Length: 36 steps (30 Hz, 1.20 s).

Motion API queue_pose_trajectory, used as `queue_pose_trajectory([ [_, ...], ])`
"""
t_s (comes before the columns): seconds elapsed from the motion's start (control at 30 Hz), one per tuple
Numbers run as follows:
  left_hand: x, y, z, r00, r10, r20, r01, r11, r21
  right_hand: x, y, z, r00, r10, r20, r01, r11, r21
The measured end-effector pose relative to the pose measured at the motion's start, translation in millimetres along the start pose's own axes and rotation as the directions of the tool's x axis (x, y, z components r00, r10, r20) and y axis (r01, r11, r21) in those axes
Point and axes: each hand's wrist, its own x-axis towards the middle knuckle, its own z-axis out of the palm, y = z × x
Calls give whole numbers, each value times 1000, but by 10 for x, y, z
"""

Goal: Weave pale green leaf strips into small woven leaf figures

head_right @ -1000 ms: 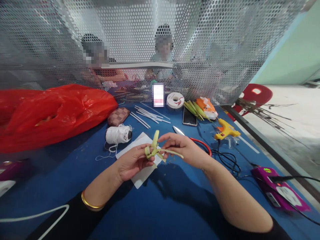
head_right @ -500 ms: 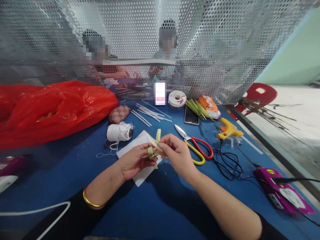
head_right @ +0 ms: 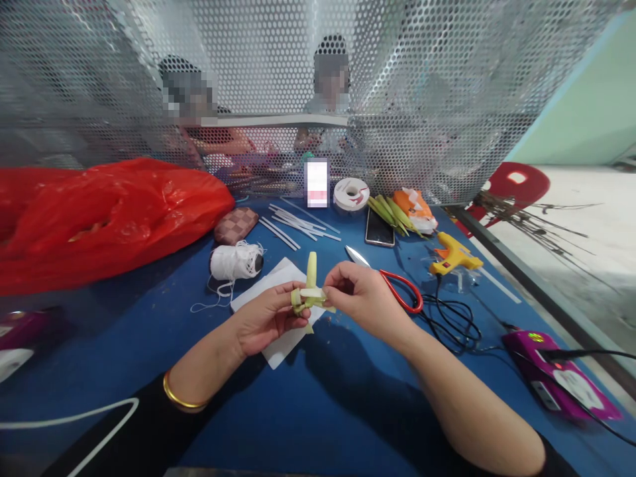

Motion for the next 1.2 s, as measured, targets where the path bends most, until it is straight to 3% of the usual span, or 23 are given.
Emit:
queue_pose_trajectory([
  [0.33,30,-1,-14,999,-41,18,41,999,-7,-12,12,-38,978,-209,8,204,946,-253],
  [0.57,17,22,4,998,-67,19,66,997,43,-33,-9,-6,959,-279,38,274,892,-359],
  [0.8,9,4,11,998,3,70,-7,998,64,-18,-7,26,960,-278,19,271,918,-288],
  [1.07,20,-49,36,996,62,-58,-61,998,28,-38,112,280,976,-128,-178,109,988,-111],
  [1.2,25,-54,54,991,86,-103,-85,996,6,-48,85,289,971,-184,-154,169,980,-107],
])
